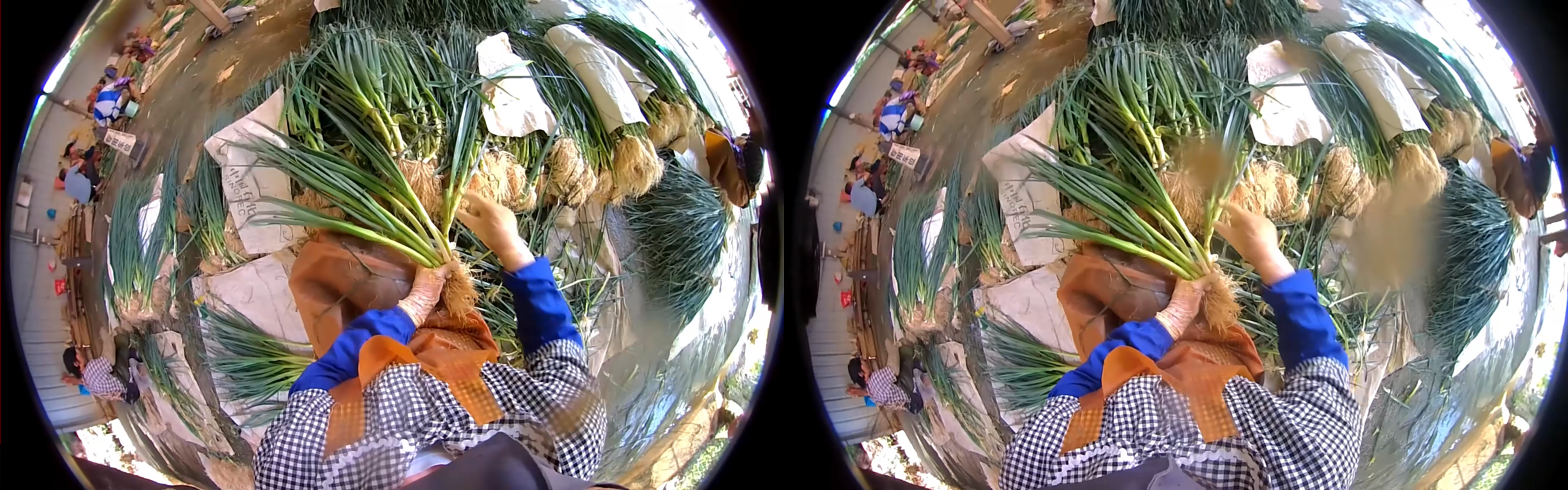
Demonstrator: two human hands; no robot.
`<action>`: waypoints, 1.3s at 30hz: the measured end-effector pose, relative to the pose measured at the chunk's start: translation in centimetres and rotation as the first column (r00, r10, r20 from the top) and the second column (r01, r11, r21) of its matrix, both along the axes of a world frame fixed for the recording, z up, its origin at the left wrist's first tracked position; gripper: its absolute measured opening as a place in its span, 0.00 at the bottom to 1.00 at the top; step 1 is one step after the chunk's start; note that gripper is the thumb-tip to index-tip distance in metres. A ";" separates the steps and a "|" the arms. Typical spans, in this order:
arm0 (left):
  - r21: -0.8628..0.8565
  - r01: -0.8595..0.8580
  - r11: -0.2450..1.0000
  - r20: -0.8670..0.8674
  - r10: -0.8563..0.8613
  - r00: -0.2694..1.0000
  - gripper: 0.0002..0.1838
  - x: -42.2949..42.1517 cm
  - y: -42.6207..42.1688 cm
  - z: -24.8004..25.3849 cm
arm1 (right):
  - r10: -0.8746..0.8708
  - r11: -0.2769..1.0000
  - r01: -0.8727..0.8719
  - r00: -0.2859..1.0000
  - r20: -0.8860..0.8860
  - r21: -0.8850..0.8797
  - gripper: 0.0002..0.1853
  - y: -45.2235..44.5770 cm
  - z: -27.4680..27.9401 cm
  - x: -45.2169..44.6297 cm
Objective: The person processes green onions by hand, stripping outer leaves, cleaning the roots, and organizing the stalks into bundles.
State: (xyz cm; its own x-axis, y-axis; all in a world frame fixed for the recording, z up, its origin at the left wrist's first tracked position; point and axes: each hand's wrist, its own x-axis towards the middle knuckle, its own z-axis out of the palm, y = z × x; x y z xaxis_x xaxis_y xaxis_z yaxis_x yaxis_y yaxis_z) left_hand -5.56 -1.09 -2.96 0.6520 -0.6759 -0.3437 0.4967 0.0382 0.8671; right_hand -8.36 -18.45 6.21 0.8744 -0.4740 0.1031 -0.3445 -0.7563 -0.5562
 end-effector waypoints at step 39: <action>-0.124 0.016 0.992 -0.336 -0.057 0.940 0.10 -0.8 0.6 1.4 | -0.103 0.977 0.063 0.976 -0.191 -0.205 0.25 -0.9 -4.7 0.8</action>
State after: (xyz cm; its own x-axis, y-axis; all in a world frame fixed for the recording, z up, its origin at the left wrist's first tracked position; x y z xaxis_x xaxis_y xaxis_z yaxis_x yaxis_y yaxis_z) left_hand -6.32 -0.53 -1.60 0.4849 -0.7463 -0.4560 0.7628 0.1059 0.6379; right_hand -7.53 -19.39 1.49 0.8454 -0.5334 0.0293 -0.4990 -0.8082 -0.3127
